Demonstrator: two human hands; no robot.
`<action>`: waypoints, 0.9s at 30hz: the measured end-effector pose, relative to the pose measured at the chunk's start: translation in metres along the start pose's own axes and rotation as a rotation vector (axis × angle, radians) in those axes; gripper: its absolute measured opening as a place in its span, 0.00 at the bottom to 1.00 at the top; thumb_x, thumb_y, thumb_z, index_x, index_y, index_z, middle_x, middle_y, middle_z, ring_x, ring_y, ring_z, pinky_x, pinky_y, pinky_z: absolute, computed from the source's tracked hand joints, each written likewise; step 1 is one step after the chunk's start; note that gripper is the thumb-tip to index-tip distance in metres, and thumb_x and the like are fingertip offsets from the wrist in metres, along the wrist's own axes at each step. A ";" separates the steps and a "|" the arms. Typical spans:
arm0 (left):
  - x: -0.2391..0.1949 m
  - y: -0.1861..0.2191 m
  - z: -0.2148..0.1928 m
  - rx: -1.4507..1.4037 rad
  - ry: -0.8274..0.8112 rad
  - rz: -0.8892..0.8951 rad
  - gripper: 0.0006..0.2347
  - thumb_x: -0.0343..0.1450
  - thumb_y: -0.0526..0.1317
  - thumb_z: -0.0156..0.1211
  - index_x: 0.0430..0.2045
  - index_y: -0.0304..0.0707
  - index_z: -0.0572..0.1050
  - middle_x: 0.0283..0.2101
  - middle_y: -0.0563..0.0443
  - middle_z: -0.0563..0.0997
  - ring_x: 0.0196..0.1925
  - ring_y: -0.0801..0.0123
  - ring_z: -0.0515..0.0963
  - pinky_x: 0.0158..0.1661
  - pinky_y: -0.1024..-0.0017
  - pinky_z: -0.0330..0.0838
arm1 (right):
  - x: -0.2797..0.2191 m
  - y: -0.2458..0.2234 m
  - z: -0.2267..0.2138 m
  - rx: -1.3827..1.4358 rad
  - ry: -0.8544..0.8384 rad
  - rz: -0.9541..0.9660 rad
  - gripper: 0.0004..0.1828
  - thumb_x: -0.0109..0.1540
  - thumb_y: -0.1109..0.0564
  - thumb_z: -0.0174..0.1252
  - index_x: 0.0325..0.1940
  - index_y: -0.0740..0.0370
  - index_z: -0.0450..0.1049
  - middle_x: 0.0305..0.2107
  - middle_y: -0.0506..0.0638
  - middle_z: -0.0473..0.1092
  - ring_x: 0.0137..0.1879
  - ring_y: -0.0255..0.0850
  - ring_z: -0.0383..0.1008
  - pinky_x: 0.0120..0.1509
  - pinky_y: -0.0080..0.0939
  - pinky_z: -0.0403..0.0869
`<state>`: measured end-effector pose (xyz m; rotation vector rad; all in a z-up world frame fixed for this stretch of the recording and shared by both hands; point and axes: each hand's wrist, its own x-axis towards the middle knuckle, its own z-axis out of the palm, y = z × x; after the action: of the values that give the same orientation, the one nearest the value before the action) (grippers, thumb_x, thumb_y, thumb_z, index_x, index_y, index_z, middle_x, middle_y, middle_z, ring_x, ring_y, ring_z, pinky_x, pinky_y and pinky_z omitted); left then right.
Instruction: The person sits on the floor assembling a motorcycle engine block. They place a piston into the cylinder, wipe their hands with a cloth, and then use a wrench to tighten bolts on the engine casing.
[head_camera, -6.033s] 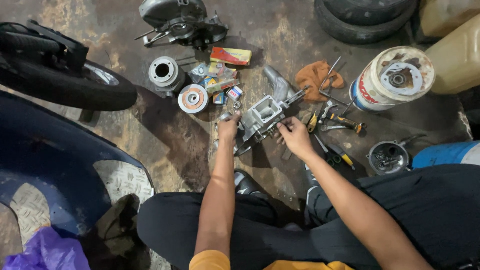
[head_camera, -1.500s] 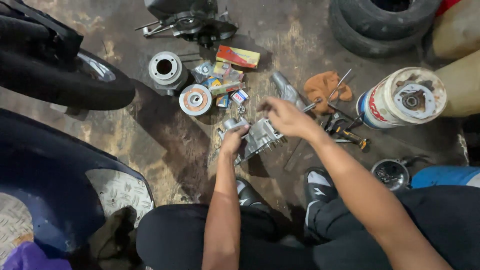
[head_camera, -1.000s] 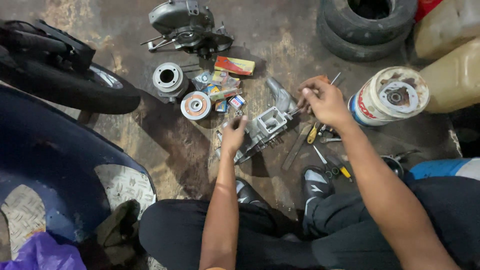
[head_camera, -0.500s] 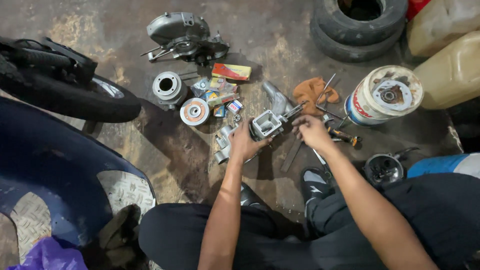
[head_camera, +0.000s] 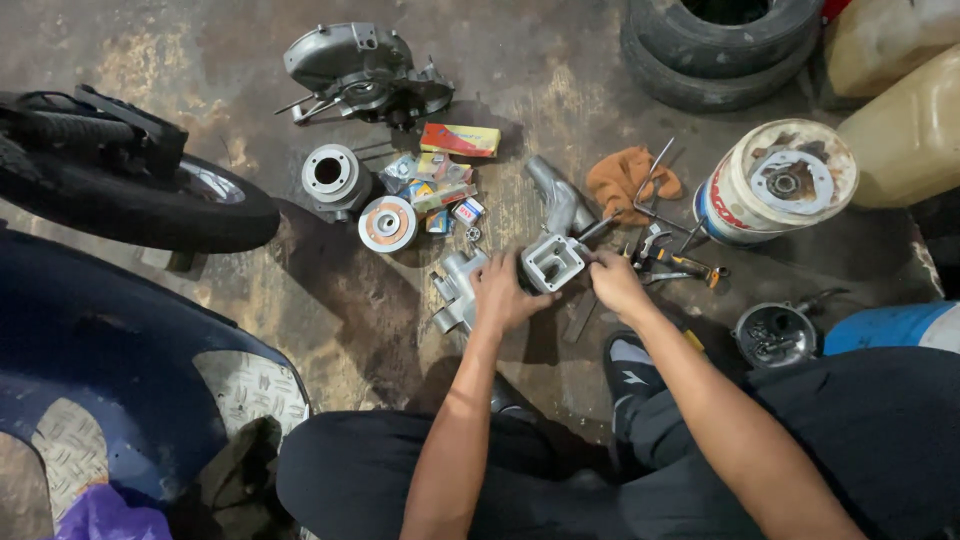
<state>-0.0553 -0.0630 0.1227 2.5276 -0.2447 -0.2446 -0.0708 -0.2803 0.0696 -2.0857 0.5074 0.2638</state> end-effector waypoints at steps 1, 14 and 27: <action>0.001 -0.002 0.005 0.001 -0.001 0.001 0.44 0.49 0.64 0.73 0.58 0.43 0.68 0.52 0.46 0.75 0.59 0.53 0.75 0.61 0.45 0.64 | 0.001 0.002 0.001 0.001 0.001 0.001 0.20 0.64 0.52 0.50 0.53 0.60 0.81 0.50 0.62 0.77 0.63 0.58 0.73 0.68 0.56 0.69; 0.003 -0.013 0.044 0.023 0.039 0.080 0.44 0.43 0.62 0.76 0.51 0.41 0.67 0.48 0.48 0.75 0.53 0.57 0.78 0.61 0.49 0.61 | -0.020 -0.016 -0.015 -0.190 0.005 -0.107 0.24 0.68 0.46 0.47 0.59 0.63 0.76 0.39 0.74 0.76 0.55 0.65 0.76 0.59 0.61 0.72; 0.007 0.019 0.023 -0.170 0.276 0.060 0.38 0.44 0.56 0.78 0.43 0.33 0.71 0.42 0.39 0.77 0.49 0.50 0.78 0.60 0.50 0.62 | 0.053 0.008 0.003 0.104 -0.018 -0.170 0.26 0.73 0.39 0.47 0.52 0.63 0.78 0.45 0.67 0.76 0.58 0.64 0.74 0.62 0.61 0.70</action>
<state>-0.0561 -0.0922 0.1140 2.3471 -0.1819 0.1033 -0.0272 -0.2952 0.0420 -2.0094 0.3235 0.1538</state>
